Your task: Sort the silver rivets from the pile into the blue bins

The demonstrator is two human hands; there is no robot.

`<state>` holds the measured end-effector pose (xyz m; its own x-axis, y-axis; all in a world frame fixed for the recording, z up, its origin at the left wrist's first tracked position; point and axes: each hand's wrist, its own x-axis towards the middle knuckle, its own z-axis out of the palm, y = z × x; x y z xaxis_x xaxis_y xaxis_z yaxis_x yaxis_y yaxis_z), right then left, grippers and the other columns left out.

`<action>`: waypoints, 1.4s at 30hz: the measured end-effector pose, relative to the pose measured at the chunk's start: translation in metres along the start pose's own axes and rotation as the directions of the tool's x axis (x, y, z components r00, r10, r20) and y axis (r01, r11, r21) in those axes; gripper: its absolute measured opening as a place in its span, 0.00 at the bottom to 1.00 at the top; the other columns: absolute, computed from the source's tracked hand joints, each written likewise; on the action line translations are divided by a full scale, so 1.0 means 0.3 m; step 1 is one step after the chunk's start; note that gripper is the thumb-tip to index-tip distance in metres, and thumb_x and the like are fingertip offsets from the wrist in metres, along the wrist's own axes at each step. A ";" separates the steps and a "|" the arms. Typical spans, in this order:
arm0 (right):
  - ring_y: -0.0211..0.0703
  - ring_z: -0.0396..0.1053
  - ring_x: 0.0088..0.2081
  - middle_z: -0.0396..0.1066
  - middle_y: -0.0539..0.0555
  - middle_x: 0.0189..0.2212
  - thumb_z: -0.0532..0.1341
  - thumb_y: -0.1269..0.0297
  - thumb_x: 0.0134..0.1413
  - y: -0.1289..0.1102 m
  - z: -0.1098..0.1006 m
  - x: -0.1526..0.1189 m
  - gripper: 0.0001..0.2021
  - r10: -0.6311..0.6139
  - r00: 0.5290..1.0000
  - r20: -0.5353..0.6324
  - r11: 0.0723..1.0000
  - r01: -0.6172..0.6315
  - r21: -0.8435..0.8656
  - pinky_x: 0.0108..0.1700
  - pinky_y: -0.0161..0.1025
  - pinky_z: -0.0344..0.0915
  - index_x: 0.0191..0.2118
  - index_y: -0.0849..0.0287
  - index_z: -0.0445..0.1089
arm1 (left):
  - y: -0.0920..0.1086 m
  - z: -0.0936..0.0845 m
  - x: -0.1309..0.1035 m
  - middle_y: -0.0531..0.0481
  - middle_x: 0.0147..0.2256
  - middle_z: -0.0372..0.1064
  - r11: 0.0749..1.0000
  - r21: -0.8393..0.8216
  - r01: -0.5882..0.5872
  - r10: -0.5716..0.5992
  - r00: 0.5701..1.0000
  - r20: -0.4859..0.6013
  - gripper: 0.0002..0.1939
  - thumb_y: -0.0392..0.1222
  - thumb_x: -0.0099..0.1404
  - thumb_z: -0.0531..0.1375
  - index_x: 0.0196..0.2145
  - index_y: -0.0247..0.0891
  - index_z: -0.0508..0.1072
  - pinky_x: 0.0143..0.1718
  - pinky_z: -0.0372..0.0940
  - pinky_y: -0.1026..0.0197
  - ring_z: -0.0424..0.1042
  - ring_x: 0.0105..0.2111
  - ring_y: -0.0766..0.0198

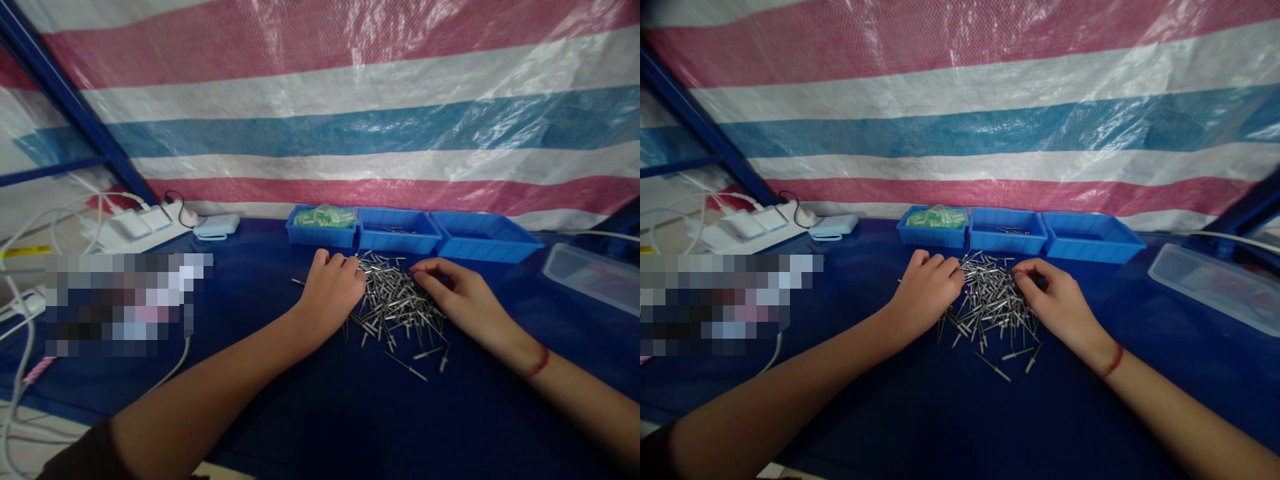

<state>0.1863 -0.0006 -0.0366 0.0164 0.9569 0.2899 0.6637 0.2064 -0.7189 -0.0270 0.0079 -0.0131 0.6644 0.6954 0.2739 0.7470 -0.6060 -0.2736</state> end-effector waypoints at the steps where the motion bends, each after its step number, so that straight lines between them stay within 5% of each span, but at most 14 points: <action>1: 0.46 0.70 0.32 0.74 0.54 0.32 0.56 0.55 0.51 -0.001 0.000 0.000 0.13 -0.001 1.000 -0.001 1.000 0.001 0.001 0.34 0.42 0.65 0.34 0.57 0.71 | 0.000 0.003 0.001 0.44 0.36 0.70 1.000 0.002 0.002 -0.002 1.000 -0.006 0.10 0.30 0.66 0.51 0.34 0.33 0.72 0.33 0.50 0.53 0.67 0.36 0.54; 16: 0.45 0.70 0.33 0.74 0.53 0.33 0.56 0.58 0.54 0.000 0.001 0.000 0.10 -0.026 1.000 0.013 0.999 0.026 0.028 0.35 0.40 0.66 0.34 0.56 0.71 | -0.024 0.010 0.001 0.50 0.35 0.71 0.992 -0.129 -0.001 0.000 1.000 -0.002 0.09 0.36 0.67 0.53 0.34 0.38 0.73 0.34 0.48 0.56 0.67 0.35 0.59; 25: 0.45 0.70 0.34 0.74 0.53 0.33 0.56 0.58 0.53 -0.005 0.002 -0.001 0.09 -0.012 1.000 0.020 1.000 0.011 0.028 0.36 0.41 0.65 0.35 0.56 0.70 | -0.032 0.022 0.002 0.52 0.36 0.70 0.942 -0.295 0.160 -0.141 0.986 0.085 0.10 0.42 0.67 0.54 0.33 0.40 0.73 0.35 0.49 0.56 0.66 0.37 0.59; 29: 0.46 0.70 0.35 0.74 0.53 0.34 0.56 0.59 0.54 0.002 0.005 -0.001 0.09 -0.025 1.000 0.007 1.000 0.025 -0.002 0.36 0.41 0.65 0.34 0.56 0.70 | -0.027 0.023 -0.004 0.50 0.35 0.69 0.971 -0.213 0.108 -0.102 0.994 0.042 0.11 0.39 0.68 0.51 0.33 0.38 0.71 0.35 0.49 0.55 0.65 0.37 0.58; 34: 0.46 0.68 0.36 0.73 0.54 0.34 0.56 0.62 0.55 -0.030 -0.006 -0.024 0.08 -0.236 0.967 -0.094 0.961 0.218 -0.170 0.39 0.44 0.64 0.37 0.56 0.70 | -0.021 0.003 -0.006 0.49 0.35 0.69 0.994 -0.095 0.048 -0.060 0.989 -0.135 0.09 0.37 0.69 0.50 0.36 0.36 0.69 0.37 0.49 0.53 0.65 0.36 0.57; 42: 0.43 0.67 0.37 0.72 0.53 0.33 0.56 0.64 0.58 -0.126 -0.010 -0.077 0.06 -0.478 0.874 0.087 0.864 0.486 -0.134 0.40 0.41 0.62 0.39 0.57 0.69 | 0.023 -0.049 -0.016 0.55 0.33 0.71 0.927 -0.365 -0.083 -0.013 0.968 -0.252 0.06 0.37 0.68 0.52 0.35 0.38 0.67 0.38 0.52 0.58 0.69 0.33 0.64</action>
<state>0.1629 -0.0311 -0.0142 -0.3684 0.7553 0.5420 0.6814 0.6160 -0.3953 -0.0248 -0.0053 -0.0029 0.6395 0.5834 0.5007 0.6464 -0.7606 0.0606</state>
